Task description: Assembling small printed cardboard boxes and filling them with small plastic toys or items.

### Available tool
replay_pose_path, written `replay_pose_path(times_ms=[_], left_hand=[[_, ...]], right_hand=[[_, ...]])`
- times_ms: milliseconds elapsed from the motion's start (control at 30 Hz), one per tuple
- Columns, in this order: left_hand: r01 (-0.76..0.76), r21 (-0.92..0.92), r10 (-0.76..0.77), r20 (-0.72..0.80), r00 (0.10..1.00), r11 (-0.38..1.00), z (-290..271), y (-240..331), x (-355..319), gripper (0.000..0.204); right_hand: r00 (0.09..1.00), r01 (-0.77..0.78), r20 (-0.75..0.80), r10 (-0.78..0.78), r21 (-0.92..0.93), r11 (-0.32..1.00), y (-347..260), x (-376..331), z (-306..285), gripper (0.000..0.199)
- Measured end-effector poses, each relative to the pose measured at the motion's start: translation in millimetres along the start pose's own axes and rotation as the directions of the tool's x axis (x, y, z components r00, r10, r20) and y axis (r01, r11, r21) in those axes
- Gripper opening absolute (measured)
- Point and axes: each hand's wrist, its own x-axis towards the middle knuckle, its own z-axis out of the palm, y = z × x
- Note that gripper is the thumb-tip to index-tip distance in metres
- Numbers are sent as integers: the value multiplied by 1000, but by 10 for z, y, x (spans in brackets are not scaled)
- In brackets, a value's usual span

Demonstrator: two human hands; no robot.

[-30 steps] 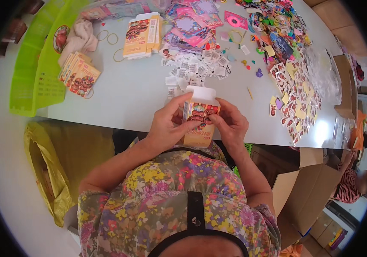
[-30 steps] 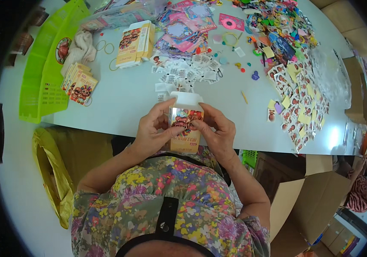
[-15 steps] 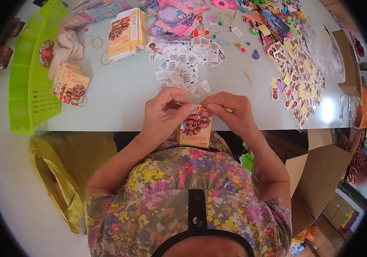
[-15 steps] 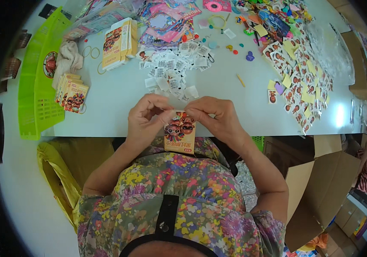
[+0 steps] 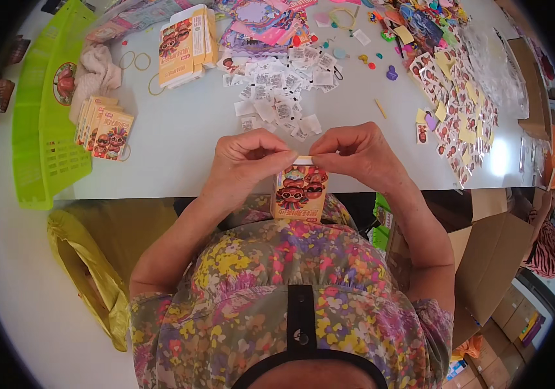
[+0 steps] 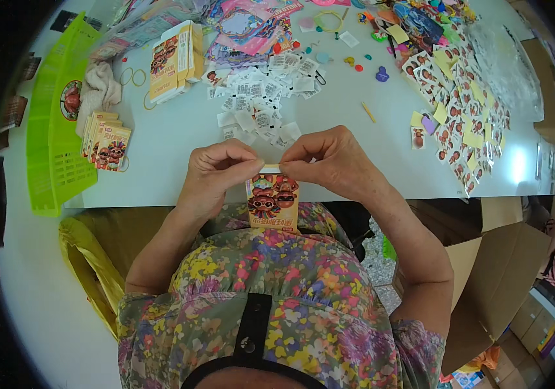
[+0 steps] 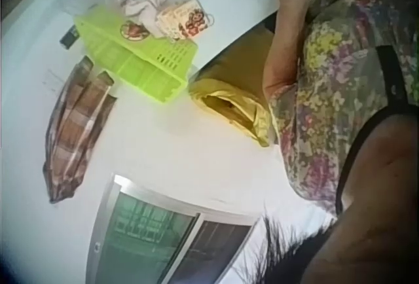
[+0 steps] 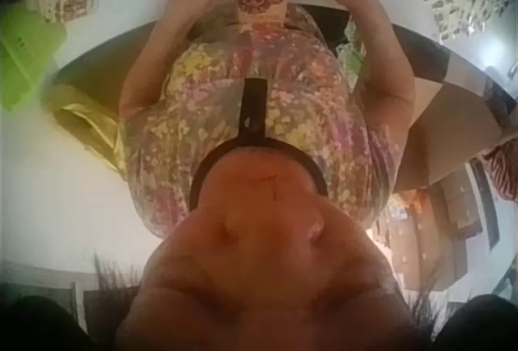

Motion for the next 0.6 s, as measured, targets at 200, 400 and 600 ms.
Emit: replay_pose_path(times_ms=[200, 400, 600], left_hand=[[-168, 210, 137, 154, 978, 963, -49, 22, -126, 6], [-220, 57, 196, 285, 938, 974, -135, -50, -98, 30], [-588, 92, 568, 179, 803, 803, -25, -372, 22, 102]], right_hand=[[982, 187, 0, -189, -156, 970, -1, -208, 114, 10], [909, 340, -241, -341, -43, 939, 320, -272, 118, 16], [972, 160, -233, -2, 659, 735, 420, 9, 501, 21]])
